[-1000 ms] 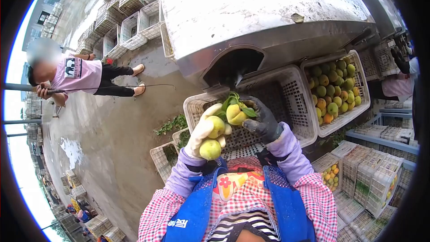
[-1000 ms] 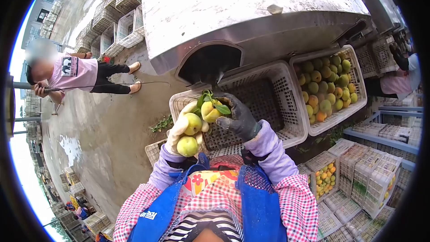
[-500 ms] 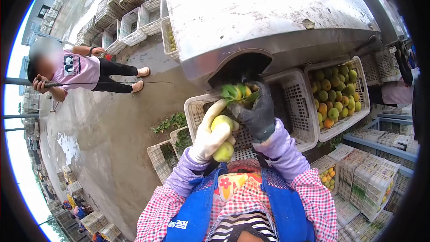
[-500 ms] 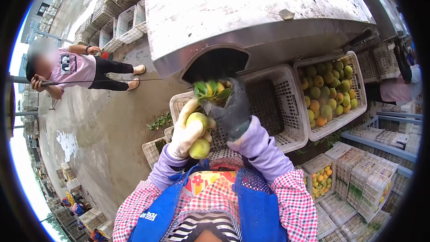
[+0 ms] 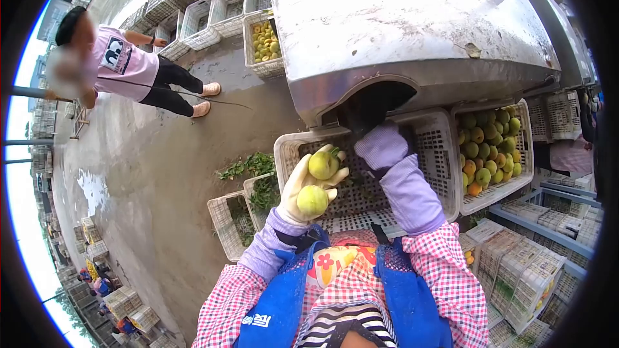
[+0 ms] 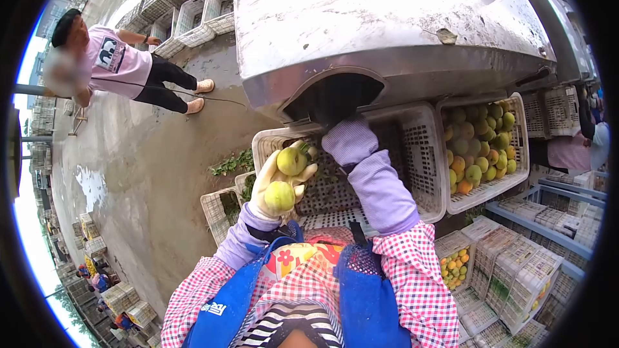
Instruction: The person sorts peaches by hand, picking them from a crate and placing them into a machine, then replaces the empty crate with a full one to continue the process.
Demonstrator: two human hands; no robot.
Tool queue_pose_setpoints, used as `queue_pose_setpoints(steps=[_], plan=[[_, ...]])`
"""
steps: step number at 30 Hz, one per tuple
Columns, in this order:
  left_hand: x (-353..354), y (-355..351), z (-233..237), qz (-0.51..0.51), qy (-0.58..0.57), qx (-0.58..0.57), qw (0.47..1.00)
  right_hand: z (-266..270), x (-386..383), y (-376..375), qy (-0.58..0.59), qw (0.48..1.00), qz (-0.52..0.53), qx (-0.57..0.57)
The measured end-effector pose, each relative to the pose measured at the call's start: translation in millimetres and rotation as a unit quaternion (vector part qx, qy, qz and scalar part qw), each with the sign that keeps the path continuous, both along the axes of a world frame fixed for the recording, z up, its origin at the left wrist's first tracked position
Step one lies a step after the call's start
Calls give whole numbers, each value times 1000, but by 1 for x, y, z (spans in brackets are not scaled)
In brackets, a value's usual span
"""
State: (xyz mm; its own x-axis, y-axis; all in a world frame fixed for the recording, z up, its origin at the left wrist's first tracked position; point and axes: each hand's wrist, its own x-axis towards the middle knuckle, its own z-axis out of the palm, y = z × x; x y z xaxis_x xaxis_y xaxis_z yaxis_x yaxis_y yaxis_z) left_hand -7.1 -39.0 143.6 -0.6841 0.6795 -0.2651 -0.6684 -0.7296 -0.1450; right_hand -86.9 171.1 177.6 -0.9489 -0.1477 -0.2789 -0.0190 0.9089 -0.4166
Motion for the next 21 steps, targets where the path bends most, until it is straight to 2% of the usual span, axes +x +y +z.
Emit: queue_pose_setpoints(steps=[1, 3, 5, 7, 10, 12, 15, 17, 20, 21], plan=[[1, 3, 6, 2, -1, -32, 999, 3, -1, 2, 57, 996, 5, -70], [2, 3, 3, -16, 24, -69, 997, 17, 4, 2, 178, 944, -78, -266], [4, 5, 3, -20, 42, -98, 994, 21, 20, 2, 267, 917, -50, -293], [9, 10, 5, -19, 52, -120, 991, 19, 63, 4, 325, 931, 74, -149], [10, 16, -13, -95, 66, -131, 985, -11, 102, -13, 146, 931, -58, -329], [12, 30, -6, -90, 89, -213, 969, -11, 106, -9, 152, 942, -65, -291], [15, 43, 34, -65, 153, -356, 920, 0, 104, -1, 133, 946, -52, -292], [12, 35, 36, -88, 158, -363, 914, 7, 102, 1, 111, 936, -65, -327], [-1, 36, 34, -74, 218, -384, 894, -28, 98, -2, 206, 887, -125, -395], [-5, 36, 33, -62, 243, -394, 884, -26, 92, -3, 239, 887, -111, -379]])
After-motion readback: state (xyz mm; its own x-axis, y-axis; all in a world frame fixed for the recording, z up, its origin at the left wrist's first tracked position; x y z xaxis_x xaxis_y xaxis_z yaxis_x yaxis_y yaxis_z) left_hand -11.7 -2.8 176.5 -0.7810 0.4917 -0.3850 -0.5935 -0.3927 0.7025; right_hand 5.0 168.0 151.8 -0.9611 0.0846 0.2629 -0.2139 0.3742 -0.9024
